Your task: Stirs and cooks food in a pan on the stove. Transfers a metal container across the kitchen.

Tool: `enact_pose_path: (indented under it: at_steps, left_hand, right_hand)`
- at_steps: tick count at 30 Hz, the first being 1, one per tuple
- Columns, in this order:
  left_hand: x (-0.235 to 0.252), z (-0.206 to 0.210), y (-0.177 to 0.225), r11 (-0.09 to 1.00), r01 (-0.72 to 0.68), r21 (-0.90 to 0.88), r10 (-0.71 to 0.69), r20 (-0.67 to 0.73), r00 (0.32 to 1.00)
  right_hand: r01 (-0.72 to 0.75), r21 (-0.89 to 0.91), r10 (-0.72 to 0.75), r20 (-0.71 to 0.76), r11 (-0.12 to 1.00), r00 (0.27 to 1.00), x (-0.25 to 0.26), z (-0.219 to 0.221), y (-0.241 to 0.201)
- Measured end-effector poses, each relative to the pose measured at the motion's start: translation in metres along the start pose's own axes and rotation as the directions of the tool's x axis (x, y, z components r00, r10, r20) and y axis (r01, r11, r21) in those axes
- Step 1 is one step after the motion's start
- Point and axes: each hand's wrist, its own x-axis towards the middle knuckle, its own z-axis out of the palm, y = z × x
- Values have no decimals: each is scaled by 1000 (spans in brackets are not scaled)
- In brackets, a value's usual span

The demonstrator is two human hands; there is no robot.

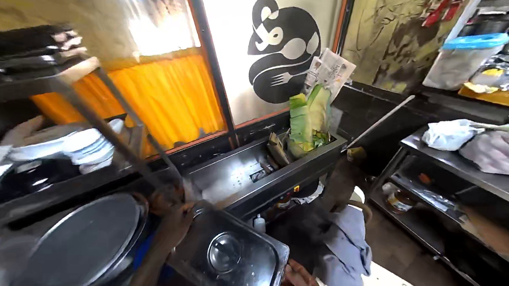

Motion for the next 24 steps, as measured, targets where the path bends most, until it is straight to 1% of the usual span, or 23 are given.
enact_pose_path:
  at_steps: [4,7,10,13,15,17,20,24]
  left_hand:
    - [175,13,10,994,-103,46,99,85,991]
    - [289,28,18,980,-176,88,163,142,976]
    - [387,58,16,960,-257,108,240,148,959]
    - [469,95,3,941,-316,121,294,172,940]
    - [508,123,-7,935,-340,95,318,192,928]
    - [535,152,-19,944,-319,84,295,219,930]
    - [561,188,-33,960,-260,102,222,287,932]
    - [584,224,-45,972,-227,66,200,287,937]
  right_hand:
    - [40,102,-22,-171,994,985,121,74,-14]
    - [57,134,-14,-301,989,953,220,119,-16]
    - [63,151,1,-390,987,921,318,145,-13]
    - [95,185,1,-462,978,887,400,158,-3]
    - [127,198,-6,-521,972,854,436,163,3]
    - [145,183,-13,-575,972,818,461,166,8]
    - [137,157,-11,-617,978,787,480,175,6]
    - [98,174,36,-639,980,768,497,181,4]
